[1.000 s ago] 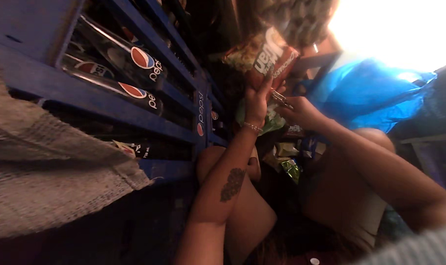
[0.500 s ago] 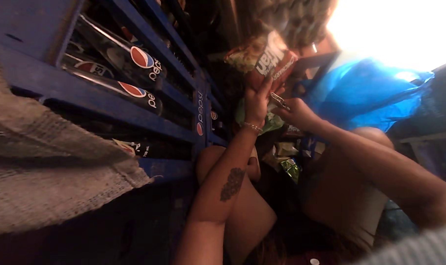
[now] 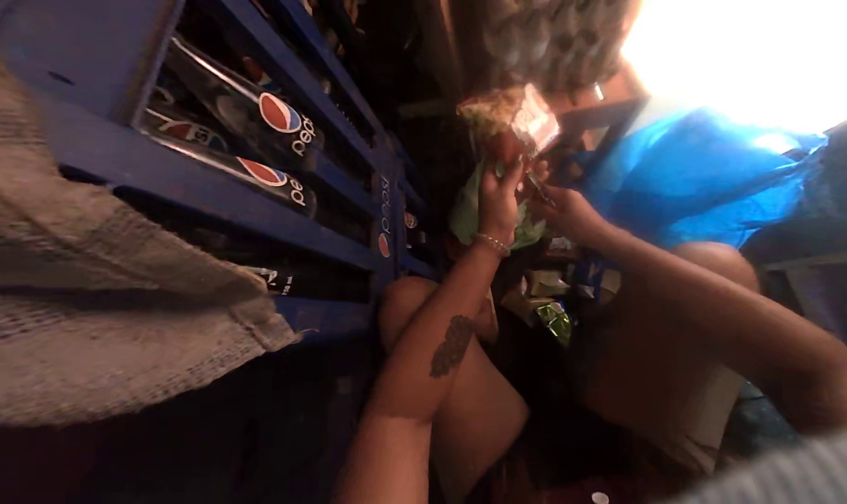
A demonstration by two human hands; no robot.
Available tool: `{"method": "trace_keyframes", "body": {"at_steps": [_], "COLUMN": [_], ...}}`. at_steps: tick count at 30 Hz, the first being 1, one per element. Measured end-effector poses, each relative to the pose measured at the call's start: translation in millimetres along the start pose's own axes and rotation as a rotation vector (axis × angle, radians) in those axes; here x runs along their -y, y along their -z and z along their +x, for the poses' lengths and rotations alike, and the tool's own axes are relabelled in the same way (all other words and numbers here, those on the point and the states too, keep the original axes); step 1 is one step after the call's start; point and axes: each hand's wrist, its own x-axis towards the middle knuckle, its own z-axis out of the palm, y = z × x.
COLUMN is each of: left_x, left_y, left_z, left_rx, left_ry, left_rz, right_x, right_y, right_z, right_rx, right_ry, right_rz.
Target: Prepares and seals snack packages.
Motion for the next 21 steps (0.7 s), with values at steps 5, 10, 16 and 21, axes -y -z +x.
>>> {"method": "trace_keyframes", "body": {"at_steps": [5,10,16,21], "left_x": [-8.9,-17.8,-28.8,-27.7], "left_y": [-4.4,6.7,1.3,1.8], "left_z": [1.8,9.7,-2.2,-7.3], "left_rx": [-0.07,-0.081,0.175,0.272], "left_ry": [-0.046,-0.014,-0.027,0.001], "left_rz": [0.099,0.012,0.0,0.134], "right_x": [3.4,12.1,12.0,18.6], "right_y": [11.8,21.6,56.2,66.3], "right_z": [-3.3,-3.5,5.7,0.0], "right_rx": [0.021,-0.19,-0.547,-0.478], "right_ry": [0.032,0.09,0.005,0.108], "right_rz": [-0.018,0.269,0.815,0.925]}}
